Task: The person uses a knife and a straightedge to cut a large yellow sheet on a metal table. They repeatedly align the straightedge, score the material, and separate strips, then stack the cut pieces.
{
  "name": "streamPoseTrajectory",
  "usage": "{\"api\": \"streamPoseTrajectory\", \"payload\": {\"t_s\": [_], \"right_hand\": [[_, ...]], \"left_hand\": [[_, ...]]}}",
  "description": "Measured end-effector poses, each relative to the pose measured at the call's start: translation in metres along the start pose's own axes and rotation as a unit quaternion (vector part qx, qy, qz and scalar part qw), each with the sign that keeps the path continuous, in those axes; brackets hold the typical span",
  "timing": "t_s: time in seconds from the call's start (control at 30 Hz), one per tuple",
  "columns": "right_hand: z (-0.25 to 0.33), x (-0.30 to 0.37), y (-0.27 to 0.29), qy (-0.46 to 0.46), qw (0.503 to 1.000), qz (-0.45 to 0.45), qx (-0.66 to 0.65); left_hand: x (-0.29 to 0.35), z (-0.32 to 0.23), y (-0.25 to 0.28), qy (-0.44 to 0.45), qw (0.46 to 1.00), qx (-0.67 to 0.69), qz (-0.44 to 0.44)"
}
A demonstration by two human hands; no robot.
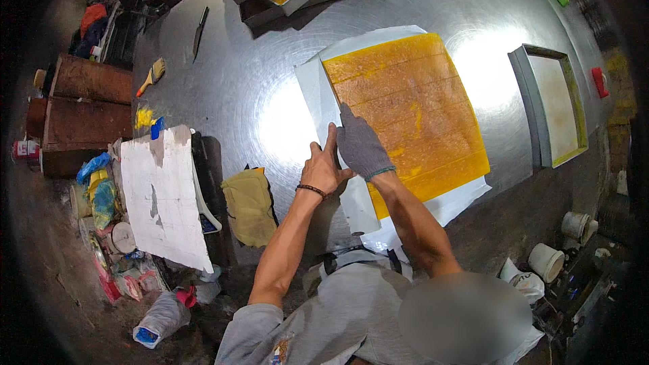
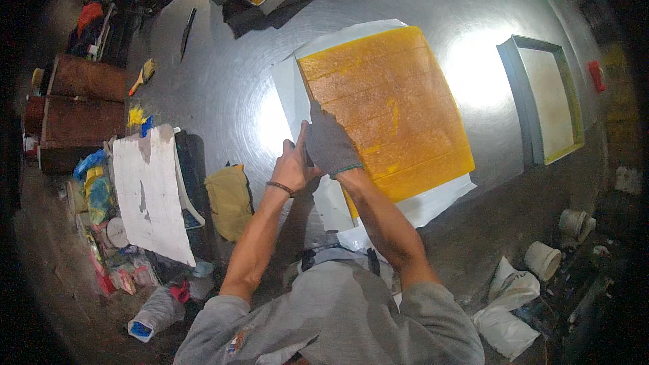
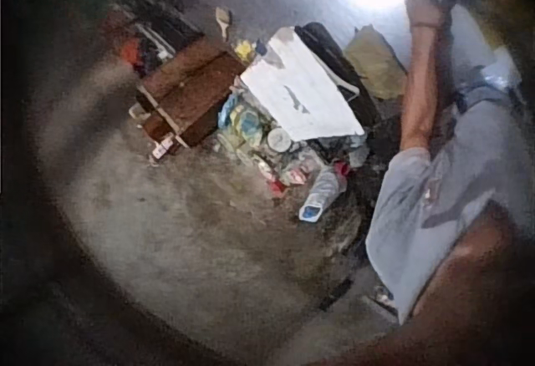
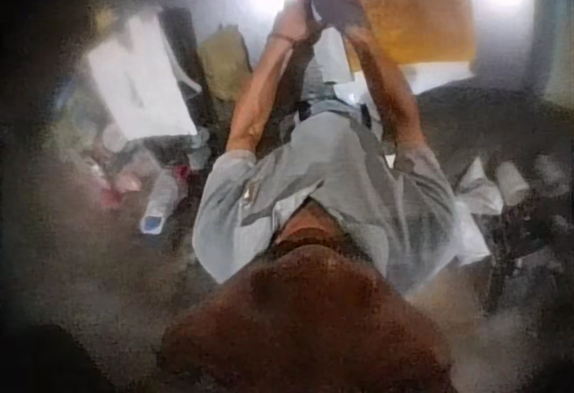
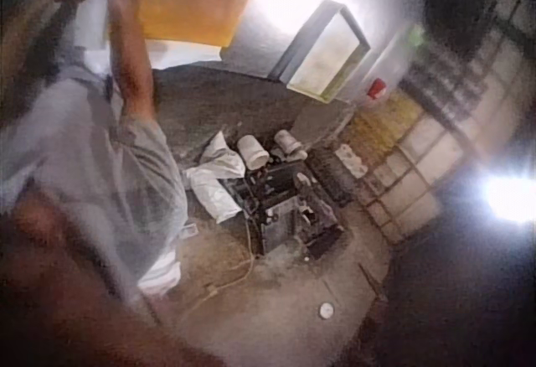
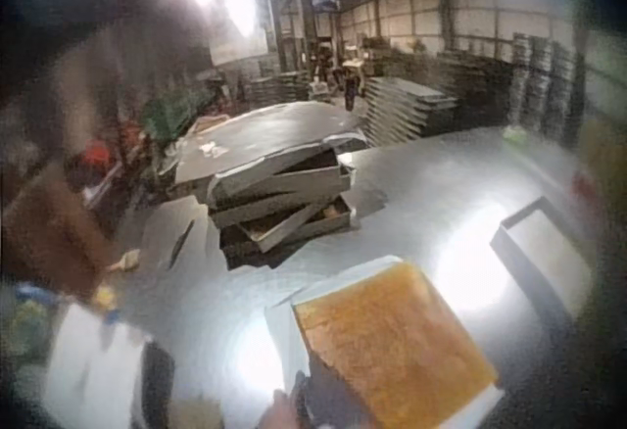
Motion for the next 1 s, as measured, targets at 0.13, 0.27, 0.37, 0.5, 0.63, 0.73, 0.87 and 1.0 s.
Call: {"api": "streamPoseTrajectory", "payload": {"t_s": [0.13,0.27,0.37,0.5,0.63,0.73,0.87,1.0], "right_hand": [[-0.007,-0.013,-0.009,0.023,0.999,-0.014,0.023],[-0.004,-0.014,-0.01,0.03,0.999,-0.021,0.026],[-0.004,-0.016,-0.009,0.012,1.0,-0.01,0.017],[0.001,-0.026,-0.006,-0.018,0.999,0.028,-0.003],[-0.003,-0.015,-0.007,-0.016,1.0,0.018,-0.001],[-0.002,-0.007,-0.005,-0.017,1.0,0.013,0.003],[0.013,-0.021,-0.001,0.026,0.995,0.054,0.076],[0.004,-0.005,-0.002,0.01,0.999,-0.026,0.028]], "left_hand": [[-0.002,-0.001,0.0,0.008,1.0,0.004,0.006],[-0.002,0.0,0.0,-0.001,1.0,0.012,-0.001],[-0.005,0.003,-0.004,-0.008,1.0,0.012,-0.011],[-0.001,-0.004,0.001,-0.01,1.0,0.012,-0.016],[-0.001,-0.002,0.001,-0.015,1.0,0.013,-0.011],[-0.003,-0.003,0.001,-0.008,1.0,0.01,0.007],[-0.003,-0.002,0.0,-0.012,1.0,0.013,-0.019],[-0.006,0.001,-0.002,-0.012,1.0,-0.004,-0.007]]}}
Point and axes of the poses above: each hand's wrist, its own x-axis away from the middle knuckle, its own y-axis out of the back of the hand, z = x × y, the point moved 8 cm from there along -x, towards the middle knuckle
